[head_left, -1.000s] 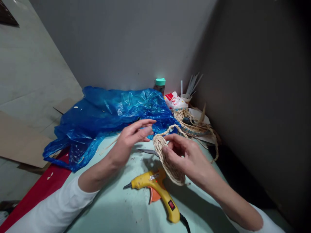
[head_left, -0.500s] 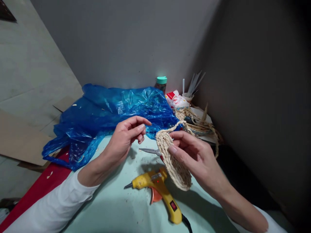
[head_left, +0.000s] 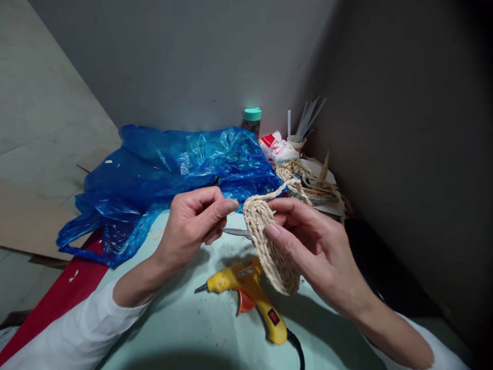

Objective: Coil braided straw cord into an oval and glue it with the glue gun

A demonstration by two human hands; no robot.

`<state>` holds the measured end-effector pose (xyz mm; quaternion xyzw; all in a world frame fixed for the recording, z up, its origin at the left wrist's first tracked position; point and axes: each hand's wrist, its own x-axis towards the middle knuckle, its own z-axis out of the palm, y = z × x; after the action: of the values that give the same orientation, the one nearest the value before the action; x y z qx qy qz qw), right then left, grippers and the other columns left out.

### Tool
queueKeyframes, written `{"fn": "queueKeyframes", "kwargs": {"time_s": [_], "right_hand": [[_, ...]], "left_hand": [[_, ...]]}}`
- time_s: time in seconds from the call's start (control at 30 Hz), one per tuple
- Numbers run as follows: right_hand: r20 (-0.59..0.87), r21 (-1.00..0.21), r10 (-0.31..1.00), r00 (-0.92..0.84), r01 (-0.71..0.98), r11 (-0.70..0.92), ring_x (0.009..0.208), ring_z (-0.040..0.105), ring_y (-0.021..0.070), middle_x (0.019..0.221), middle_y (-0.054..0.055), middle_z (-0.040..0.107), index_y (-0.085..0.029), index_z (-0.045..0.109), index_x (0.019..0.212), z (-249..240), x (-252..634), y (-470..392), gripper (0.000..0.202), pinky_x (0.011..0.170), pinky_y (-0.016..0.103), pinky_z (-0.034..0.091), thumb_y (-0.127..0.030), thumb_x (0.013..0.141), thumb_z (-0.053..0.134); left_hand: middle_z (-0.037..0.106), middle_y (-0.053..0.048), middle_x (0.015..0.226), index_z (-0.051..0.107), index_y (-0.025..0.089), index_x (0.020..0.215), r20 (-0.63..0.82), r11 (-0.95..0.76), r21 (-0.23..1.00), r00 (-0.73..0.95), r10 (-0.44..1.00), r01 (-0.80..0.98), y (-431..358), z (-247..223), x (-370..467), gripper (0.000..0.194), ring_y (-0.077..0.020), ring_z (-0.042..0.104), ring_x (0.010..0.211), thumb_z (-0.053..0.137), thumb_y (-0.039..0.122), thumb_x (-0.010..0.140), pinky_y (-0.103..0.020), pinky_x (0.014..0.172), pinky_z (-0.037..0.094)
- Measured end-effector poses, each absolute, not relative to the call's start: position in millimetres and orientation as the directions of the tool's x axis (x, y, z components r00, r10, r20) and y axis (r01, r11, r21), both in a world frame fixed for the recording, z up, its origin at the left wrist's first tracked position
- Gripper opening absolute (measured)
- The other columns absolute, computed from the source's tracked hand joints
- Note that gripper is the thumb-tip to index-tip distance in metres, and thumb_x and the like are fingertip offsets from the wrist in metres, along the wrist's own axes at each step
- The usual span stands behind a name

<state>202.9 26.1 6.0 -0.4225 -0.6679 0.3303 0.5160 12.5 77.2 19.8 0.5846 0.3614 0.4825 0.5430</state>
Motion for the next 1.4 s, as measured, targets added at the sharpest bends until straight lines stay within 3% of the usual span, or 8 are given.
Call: {"fn": "queueKeyframes", "kwargs": {"time_s": [0.13,0.3,0.4,0.57,0.7,0.83,1.17,1.4], "right_hand": [[0.418,-0.876,0.902,-0.113,0.214,0.432,0.064,0.061,0.0094,0.083,0.001,0.067,-0.016,0.061,0.108,5.5,201.3,26.2,0.014,0.057,0.017,0.050,-0.022,0.095,0.059],[0.437,-0.868,0.891,-0.121,0.204,0.453,0.064,0.062,0.0088,0.081,-0.001,0.066,-0.017,0.060,0.109,4.1,200.8,25.0,0.014,0.058,0.016,0.050,-0.020,0.096,0.059],[0.438,-0.864,0.891,-0.121,0.218,0.454,0.066,0.064,0.0100,0.082,0.000,0.066,-0.017,0.060,0.109,3.8,200.0,23.7,0.013,0.058,0.018,0.050,-0.020,0.096,0.060],[0.452,-0.842,0.882,-0.130,0.265,0.470,0.063,0.061,0.0101,0.079,0.000,0.065,-0.017,0.060,0.108,3.8,197.0,22.5,0.012,0.056,0.020,0.048,-0.019,0.096,0.059],[0.510,-0.778,0.848,-0.143,0.344,0.526,0.067,0.062,0.0109,0.083,0.001,0.066,-0.015,0.059,0.106,4.7,194.6,20.2,0.010,0.059,0.023,0.047,-0.019,0.097,0.056],[0.546,-0.718,0.817,-0.188,0.398,0.571,0.068,0.061,0.0092,0.085,0.000,0.066,-0.014,0.058,0.107,6.6,195.1,17.6,0.010,0.063,0.022,0.046,-0.015,0.097,0.056],[0.501,-0.726,0.821,-0.275,0.382,0.571,0.060,0.047,0.0066,0.073,-0.004,0.051,-0.016,0.055,0.097,11.0,197.0,15.6,0.002,0.056,0.019,0.038,-0.014,0.098,0.054],[0.445,-0.754,0.834,-0.326,0.366,0.546,0.059,0.048,0.0066,0.070,-0.005,0.053,-0.017,0.057,0.097,10.3,198.2,14.2,0.002,0.057,0.020,0.038,-0.015,0.097,0.055]], "left_hand": [[0.043,0.004,0.048,0.051,0.018,0.051,0.264,-0.250,0.964,0.266,0.927,-0.086,78.4,14.8,11.2,0.044,-0.0086,0.040,0.046,0.080,0.034,0.079,-0.025,0.048,0.033],[0.065,-0.001,0.080,0.071,0.020,0.087,0.234,-0.187,0.969,0.362,0.902,-0.161,77.6,12.8,13.4,0.025,-0.0132,0.058,0.069,0.084,0.037,0.074,-0.023,0.062,0.048],[0.067,-0.001,0.083,0.071,0.021,0.090,0.225,-0.190,0.973,0.382,0.896,-0.129,75.3,13.0,14.8,0.018,-0.0138,0.061,0.075,0.081,0.032,0.079,-0.022,0.069,0.049],[0.063,0.000,0.072,0.069,0.020,0.077,0.281,-0.310,0.949,0.290,0.915,0.058,68.2,17.2,18.4,0.010,-0.0126,0.055,0.064,0.074,0.025,0.083,-0.024,0.061,0.043],[0.054,0.000,0.061,0.064,0.019,0.064,0.485,-0.543,0.796,0.254,0.837,0.268,60.7,17.9,20.0,0.024,-0.0133,0.047,0.058,0.064,0.019,0.088,-0.028,0.060,0.035],[0.039,0.002,0.054,0.049,0.019,0.055,0.612,-0.671,0.665,0.275,0.741,0.327,56.0,12.9,19.3,0.035,-0.0123,0.036,0.052,0.058,0.013,0.088,-0.030,0.057,0.029],[0.031,0.004,0.057,0.039,0.019,0.063,0.700,-0.748,0.503,0.304,0.646,0.433,55.8,9.7,14.9,0.034,-0.0094,0.027,0.049,0.052,0.009,0.093,-0.030,0.053,0.023],[0.041,0.004,0.055,0.050,0.019,0.059,0.761,-0.732,0.431,0.223,0.609,0.528,57.7,12.3,12.3,0.033,-0.0094,0.034,0.050,0.058,0.012,0.091,-0.032,0.055,0.024]]}}
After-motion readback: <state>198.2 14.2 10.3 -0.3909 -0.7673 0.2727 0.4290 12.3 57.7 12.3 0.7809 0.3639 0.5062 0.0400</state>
